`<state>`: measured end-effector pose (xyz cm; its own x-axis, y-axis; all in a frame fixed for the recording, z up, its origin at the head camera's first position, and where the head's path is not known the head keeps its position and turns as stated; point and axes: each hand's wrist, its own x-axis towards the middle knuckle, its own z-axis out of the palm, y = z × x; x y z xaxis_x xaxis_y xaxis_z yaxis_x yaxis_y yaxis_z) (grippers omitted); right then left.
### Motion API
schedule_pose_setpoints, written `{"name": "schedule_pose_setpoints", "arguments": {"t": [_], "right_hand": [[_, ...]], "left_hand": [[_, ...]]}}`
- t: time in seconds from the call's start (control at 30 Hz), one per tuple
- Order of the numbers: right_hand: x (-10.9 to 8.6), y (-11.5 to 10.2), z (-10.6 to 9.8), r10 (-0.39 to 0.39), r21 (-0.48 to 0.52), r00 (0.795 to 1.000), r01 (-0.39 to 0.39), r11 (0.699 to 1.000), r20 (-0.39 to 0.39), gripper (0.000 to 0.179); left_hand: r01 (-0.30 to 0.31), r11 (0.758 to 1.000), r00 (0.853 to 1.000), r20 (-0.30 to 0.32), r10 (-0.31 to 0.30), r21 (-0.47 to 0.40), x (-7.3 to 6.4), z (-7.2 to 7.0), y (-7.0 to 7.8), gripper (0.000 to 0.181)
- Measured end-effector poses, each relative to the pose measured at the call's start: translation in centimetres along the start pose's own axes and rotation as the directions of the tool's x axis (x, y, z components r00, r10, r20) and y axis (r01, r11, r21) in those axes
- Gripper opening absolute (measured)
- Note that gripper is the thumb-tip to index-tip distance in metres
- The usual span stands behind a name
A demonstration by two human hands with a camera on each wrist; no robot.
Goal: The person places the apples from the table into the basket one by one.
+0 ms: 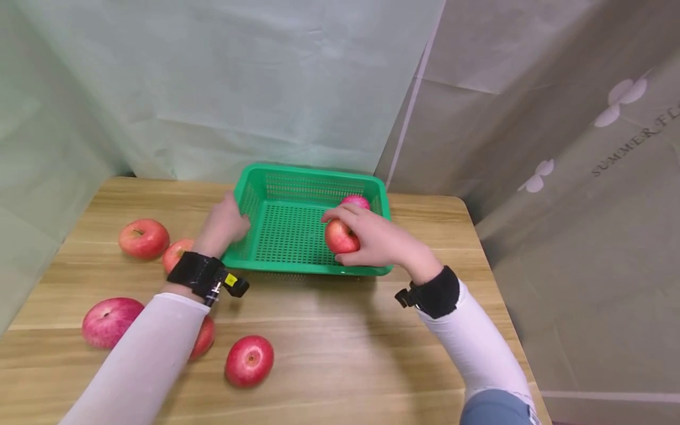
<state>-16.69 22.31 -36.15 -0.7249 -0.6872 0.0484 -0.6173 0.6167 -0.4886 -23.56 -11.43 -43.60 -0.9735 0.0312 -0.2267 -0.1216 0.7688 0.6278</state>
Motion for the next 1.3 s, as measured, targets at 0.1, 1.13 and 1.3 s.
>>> {"name": "schedule_pose_setpoints", "arguments": {"t": [0.1, 1.13, 1.3], "right_hand": [[0.9, 1.1, 0.2, 0.008, 0.006, 1.0, -0.008, 1.0, -0.004, 0.064], [5.7, 4.5, 3.3, 0.129, -0.146, 0.987, -0.114, 0.983, 0.099, 0.072], [5.9, 5.1, 4.0, 0.129, -0.165, 0.987, -0.113, 0.98, 0.092, 0.072]], "left_hand": [[-0.001, 1.0, 1.0, -0.001, 0.001, -0.008, -0.1, 0.0, -0.1, 0.083], [-0.008, 1.0, 1.0, -0.017, 0.009, 0.011, -0.3, 0.0, -0.3, 0.08], [-0.002, 1.0, 1.0, -0.017, 0.002, 0.006, -0.3, -0.1, -0.3, 0.079]]}}
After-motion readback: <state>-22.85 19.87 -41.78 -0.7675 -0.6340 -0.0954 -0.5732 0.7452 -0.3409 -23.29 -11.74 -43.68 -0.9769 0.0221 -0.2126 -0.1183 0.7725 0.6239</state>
